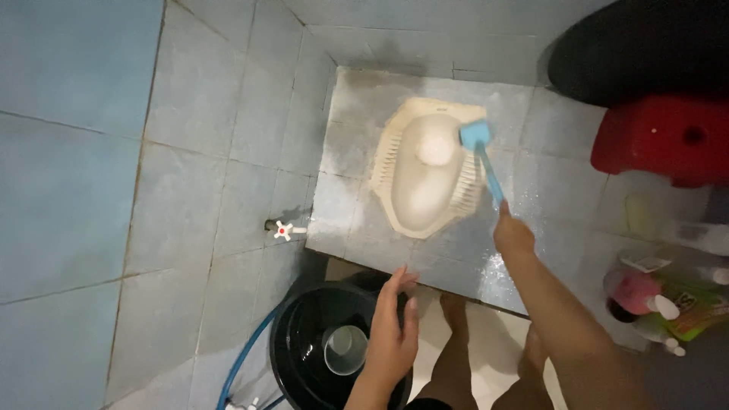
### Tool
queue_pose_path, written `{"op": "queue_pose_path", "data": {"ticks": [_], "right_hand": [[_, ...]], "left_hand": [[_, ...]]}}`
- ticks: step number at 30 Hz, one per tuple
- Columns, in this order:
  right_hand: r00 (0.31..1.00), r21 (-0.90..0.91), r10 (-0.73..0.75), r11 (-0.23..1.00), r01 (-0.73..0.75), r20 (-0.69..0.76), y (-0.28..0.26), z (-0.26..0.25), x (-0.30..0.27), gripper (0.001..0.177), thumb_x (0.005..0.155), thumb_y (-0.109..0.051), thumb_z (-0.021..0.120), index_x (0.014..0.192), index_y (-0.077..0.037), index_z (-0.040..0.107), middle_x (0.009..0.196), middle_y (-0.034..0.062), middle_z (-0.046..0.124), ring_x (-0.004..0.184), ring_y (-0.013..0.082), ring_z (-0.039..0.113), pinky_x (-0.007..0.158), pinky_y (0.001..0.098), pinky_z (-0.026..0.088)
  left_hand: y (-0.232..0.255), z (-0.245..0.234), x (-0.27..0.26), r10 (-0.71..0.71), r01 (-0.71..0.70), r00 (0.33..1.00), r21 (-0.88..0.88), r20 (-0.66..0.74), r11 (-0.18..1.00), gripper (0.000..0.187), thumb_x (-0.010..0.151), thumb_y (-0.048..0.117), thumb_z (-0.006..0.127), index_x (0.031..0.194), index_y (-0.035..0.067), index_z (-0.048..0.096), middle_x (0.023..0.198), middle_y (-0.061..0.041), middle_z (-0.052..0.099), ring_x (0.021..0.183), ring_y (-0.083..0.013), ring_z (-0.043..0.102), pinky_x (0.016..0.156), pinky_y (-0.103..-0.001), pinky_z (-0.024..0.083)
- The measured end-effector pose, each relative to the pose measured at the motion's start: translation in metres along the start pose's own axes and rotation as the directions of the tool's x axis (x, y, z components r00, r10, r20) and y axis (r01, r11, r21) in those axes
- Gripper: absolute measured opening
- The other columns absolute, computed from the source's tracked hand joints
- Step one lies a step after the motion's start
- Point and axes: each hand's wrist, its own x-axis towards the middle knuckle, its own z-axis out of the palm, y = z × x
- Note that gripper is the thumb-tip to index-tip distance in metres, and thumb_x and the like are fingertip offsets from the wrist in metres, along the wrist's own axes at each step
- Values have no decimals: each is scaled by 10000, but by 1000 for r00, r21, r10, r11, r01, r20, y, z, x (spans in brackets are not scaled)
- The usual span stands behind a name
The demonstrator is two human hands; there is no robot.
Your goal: The person scrubs a squat toilet and the surrounding tiled floor using a blue toilet brush and water from a black bucket. They repeatedly dip the brush into the bucket and scrub the toilet bowl and floor area.
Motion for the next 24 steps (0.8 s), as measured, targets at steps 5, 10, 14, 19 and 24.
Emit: {"op": "queue_pose_path", "data": {"ticks": [5,10,14,19,24], "right_hand": [[997,-60,-75,995,74,-21,-18,-5,-13,716,1013,-39,269,1682,-246,121,1002,241,622,842,386,656,673,481,570],[993,-304,60,952,-25,106,103,119,-102,860,1001,-225,472,1671,-398,-39,1078,117,634,1088,284,514,861,422,459],[911,245,217,960,-134,-351,265,295,-19,908,787,-829,537,855,74,606,748,86,507,644,209,547,639,351,428],[970,157,202,962,-222,133,5,11,-122,346,1034,-471,139,1148,-169,265,700,118,567,569,214,454,555,356,354],[996,-142,-37,990,25,-81,-16,1,-4,637,1080,-105,304,1691,-220,161,1051,255,711,931,412,708,722,504,590]], "left_hand": [[0,-5,-6,-164,166,984,-21,68,986,498,1083,210,404,1556,72,331,1417,-142,570,1326,-307,559,1082,-468,454],[-10,-5,-7,-106,107,993,-13,49,994,495,1079,218,422,1532,33,344,1413,-160,577,1294,-303,581,1084,-451,440],[-14,-2,-7,-180,182,978,-6,108,983,552,1086,291,411,1566,46,290,1453,-151,536,1348,-313,530,1082,-491,444],[-13,-5,-8,-143,144,988,-16,67,989,508,1076,251,421,1523,19,354,1403,-154,584,1311,-318,554,1081,-466,421],[-25,-10,-22,14,-12,999,47,-40,999,489,1068,189,451,1507,-14,379,1394,-186,595,1199,-308,621,1096,-417,435]]}}
